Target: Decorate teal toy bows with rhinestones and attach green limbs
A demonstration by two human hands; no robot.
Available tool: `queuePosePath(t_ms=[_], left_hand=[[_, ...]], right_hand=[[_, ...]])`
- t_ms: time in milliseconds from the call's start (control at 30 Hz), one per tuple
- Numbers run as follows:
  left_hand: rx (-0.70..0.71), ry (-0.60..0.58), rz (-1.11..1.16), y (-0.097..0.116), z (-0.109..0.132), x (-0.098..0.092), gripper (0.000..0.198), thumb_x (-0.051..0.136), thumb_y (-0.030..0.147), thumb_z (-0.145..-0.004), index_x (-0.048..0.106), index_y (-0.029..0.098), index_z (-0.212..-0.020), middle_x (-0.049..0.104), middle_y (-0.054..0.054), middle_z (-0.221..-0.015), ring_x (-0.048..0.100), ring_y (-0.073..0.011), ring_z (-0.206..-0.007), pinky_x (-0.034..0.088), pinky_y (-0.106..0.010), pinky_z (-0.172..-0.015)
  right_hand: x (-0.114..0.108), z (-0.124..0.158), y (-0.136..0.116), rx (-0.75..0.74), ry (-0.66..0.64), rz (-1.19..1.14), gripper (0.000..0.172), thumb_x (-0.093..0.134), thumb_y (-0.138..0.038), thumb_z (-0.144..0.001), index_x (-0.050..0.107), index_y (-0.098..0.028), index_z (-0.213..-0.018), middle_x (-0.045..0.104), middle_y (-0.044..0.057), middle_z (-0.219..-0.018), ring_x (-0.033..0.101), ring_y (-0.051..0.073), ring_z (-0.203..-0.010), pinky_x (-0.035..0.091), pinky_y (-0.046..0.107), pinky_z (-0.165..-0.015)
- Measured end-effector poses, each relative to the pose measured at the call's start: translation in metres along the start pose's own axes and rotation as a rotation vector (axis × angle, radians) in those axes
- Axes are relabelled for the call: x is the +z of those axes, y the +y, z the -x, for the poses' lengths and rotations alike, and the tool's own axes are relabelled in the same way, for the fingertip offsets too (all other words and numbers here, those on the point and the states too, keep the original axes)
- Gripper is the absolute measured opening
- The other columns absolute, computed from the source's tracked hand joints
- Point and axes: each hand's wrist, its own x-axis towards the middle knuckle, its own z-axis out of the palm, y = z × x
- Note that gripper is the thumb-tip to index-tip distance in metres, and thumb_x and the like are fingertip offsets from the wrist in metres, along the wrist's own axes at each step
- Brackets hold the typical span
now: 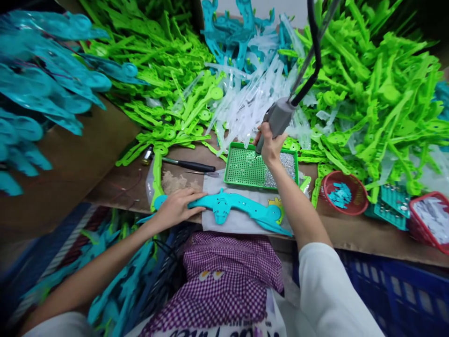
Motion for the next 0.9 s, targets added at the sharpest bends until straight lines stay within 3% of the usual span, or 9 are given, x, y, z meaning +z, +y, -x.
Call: queuePosePath(t_ms=[167, 300, 533, 667, 900], left_hand=[[-0.006, 0.02, -0.029, -0.001, 0.001, 0.003, 0.046, 0.059, 0.047, -0.088, 0.06, 0.025, -0.129, 0.065, -0.009, -0.115, 0.061, -0.0255, -0.106, 0.049, -0.04, -0.091], [0.011, 0.029, -0.075, 0.0, 0.003, 0.003, 0.046, 0.057, 0.046, -0.09, 0.06, 0.023, -0.129, 0.065, -0.01, -0.117, 0.061, -0.0261, -0.106, 0.049, -0.04, -0.09], [-0.007, 0.044, -0.069, 0.001, 0.003, 0.004, 0.046, 0.055, 0.046, -0.09, 0.06, 0.022, -0.129, 0.065, -0.011, -0.117, 0.061, -0.0265, -0.104, 0.049, -0.041, -0.09], [-0.014, 0.049, -0.053, 0.001, 0.003, 0.004, 0.046, 0.056, 0.046, -0.09, 0.06, 0.023, -0.129, 0.066, -0.01, -0.115, 0.061, -0.0254, -0.104, 0.049, -0.04, -0.092], [-0.01, 0.038, -0.046, 0.002, 0.002, 0.003, 0.047, 0.055, 0.048, -0.09, 0.059, 0.023, -0.131, 0.066, -0.01, -0.117, 0.06, -0.026, -0.105, 0.048, -0.04, -0.091]], right_hand=[[-0.002, -0.005, -0.007, -0.01, -0.008, 0.055, 0.059, 0.039, -0.077, -0.075, 0.056, -0.023, -0.091, 0.045, -0.006, -0.055, 0.05, 0.01, -0.045, 0.039, 0.026, -0.046], [-0.021, 0.004, -0.037, -0.035, 0.017, 0.045, 0.069, 0.03, -0.083, -0.074, 0.057, -0.026, -0.1, 0.041, -0.005, -0.057, 0.049, 0.01, -0.045, 0.039, 0.026, -0.046], [-0.066, 0.099, -0.088, 0.06, -0.188, -0.12, 0.062, 0.04, -0.088, -0.066, 0.055, -0.03, -0.082, 0.041, -0.005, -0.046, 0.047, 0.015, -0.036, 0.037, 0.03, -0.036], [-0.07, 0.125, -0.087, 0.127, -0.267, -0.264, 0.055, 0.055, -0.082, -0.064, 0.056, -0.028, -0.073, 0.047, -0.004, -0.046, 0.05, 0.016, -0.036, 0.038, 0.029, -0.034], [-0.066, 0.125, -0.073, 0.196, -0.273, -0.263, 0.061, 0.058, -0.083, -0.057, 0.055, -0.024, -0.072, 0.047, -0.006, -0.042, 0.05, 0.014, -0.034, 0.039, 0.027, -0.033]])
